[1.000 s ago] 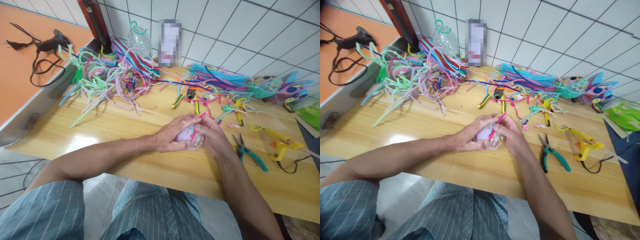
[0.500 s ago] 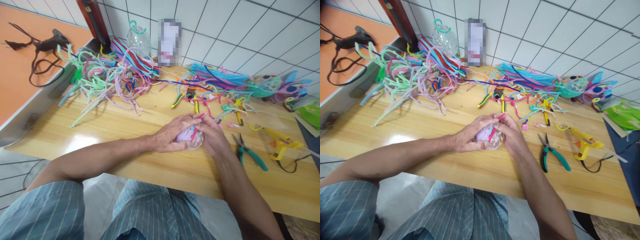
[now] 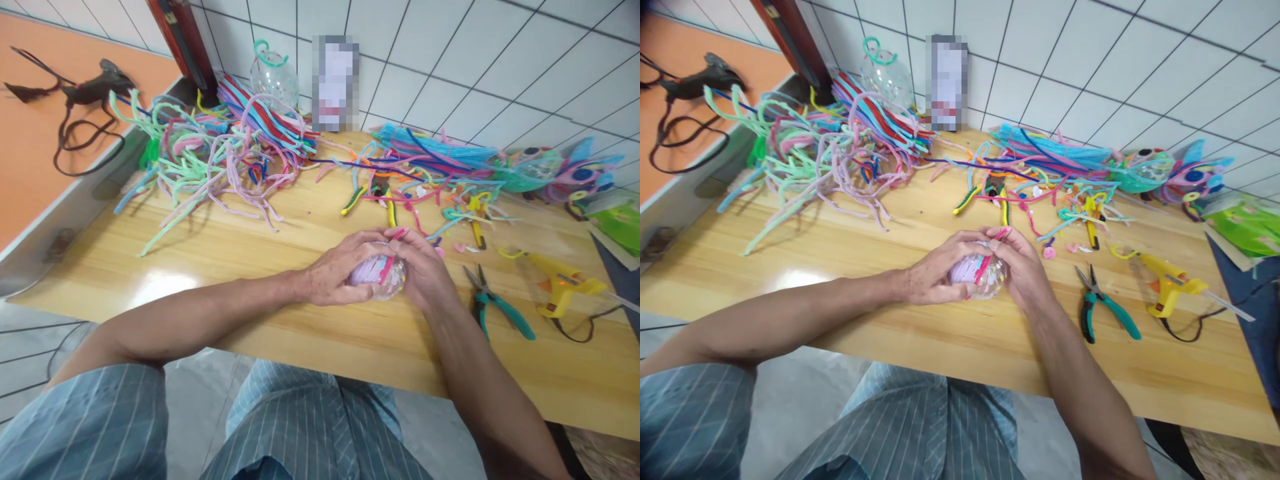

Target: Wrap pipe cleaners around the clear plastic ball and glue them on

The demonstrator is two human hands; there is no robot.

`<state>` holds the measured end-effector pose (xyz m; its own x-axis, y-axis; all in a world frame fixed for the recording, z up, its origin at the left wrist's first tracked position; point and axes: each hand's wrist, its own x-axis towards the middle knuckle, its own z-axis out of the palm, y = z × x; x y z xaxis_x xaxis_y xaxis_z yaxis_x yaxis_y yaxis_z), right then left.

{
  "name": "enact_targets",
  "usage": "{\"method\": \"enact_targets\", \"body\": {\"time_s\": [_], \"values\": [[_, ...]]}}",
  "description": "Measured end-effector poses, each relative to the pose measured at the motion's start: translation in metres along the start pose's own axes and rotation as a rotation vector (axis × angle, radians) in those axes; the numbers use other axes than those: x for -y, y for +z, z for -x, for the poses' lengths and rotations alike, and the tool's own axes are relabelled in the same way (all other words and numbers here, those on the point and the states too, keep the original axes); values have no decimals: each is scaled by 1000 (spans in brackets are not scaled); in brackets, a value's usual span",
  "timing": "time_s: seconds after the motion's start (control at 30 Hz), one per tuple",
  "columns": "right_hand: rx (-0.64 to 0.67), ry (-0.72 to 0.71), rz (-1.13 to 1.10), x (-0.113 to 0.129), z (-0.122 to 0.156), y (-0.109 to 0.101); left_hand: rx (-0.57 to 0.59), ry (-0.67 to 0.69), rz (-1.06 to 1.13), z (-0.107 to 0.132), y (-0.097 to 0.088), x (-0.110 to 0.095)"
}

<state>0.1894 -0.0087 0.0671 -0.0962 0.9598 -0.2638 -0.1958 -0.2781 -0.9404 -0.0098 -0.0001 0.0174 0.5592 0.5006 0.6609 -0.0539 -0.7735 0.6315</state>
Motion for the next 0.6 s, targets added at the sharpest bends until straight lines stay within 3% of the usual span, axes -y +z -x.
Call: {"method": "enact_targets", "body": {"time_s": [0.6], "values": [[-4,-40,8,-3,-2,-3,48,-18,-46,1,-4,-1]]}}
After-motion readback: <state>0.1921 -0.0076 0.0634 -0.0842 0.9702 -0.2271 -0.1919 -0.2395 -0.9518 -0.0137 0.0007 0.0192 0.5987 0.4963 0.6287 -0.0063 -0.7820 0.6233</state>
